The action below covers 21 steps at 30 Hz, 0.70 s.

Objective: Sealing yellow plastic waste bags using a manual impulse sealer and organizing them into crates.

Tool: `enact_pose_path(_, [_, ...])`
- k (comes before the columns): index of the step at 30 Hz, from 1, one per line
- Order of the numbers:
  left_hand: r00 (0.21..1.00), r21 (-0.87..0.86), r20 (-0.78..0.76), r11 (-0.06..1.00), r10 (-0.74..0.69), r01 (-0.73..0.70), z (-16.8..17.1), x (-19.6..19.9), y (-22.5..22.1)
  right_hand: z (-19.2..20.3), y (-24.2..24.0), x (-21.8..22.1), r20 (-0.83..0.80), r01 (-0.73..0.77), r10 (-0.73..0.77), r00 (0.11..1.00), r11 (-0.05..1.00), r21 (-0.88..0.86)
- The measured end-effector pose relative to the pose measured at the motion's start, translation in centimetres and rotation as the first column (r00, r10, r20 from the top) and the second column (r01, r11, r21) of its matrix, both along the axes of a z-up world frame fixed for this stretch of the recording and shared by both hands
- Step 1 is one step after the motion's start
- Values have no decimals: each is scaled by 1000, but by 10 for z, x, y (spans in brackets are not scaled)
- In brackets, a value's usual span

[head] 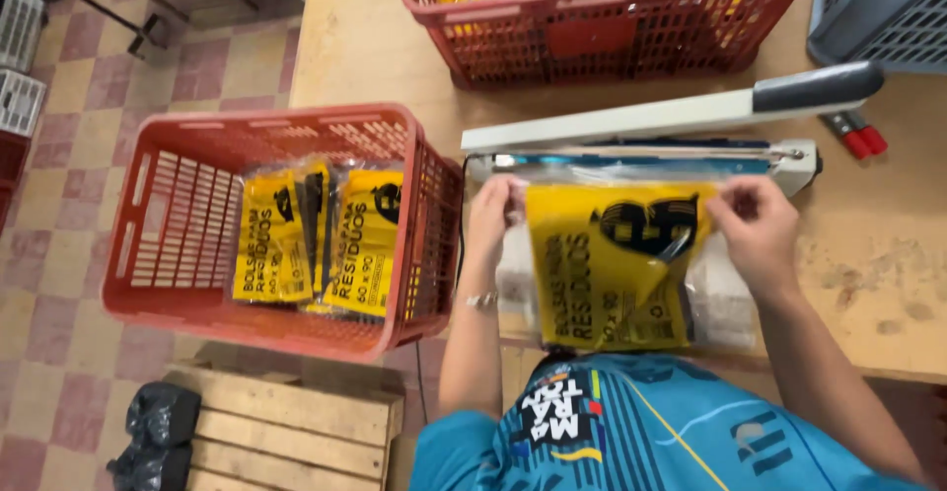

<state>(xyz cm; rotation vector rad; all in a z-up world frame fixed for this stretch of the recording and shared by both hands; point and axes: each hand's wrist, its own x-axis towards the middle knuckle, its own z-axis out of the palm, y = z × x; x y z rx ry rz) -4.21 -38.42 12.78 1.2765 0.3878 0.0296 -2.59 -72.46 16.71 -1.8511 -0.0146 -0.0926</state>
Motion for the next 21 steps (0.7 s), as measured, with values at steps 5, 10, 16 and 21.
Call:
enact_pose_path(5, [873,499,-487,817,-12,289,30,11,-21,-56,-5,55,-283,-10,-19,959,995,-98])
enact_pose_path(10, [916,837,-397,429,48,340,-18,32,-29,-44,7,76,-569,-228,-148,809,812,-537])
enact_pose_path(16, [954,730,-294,658,59,184,-52,50,-23,-89,-1,86,-437,-129,-196,878,781,-610])
enact_pose_path(21, [936,365,-346,928,66,70,-11,56,-27,-38,7,59,-399,-66,-65,915,950,-307])
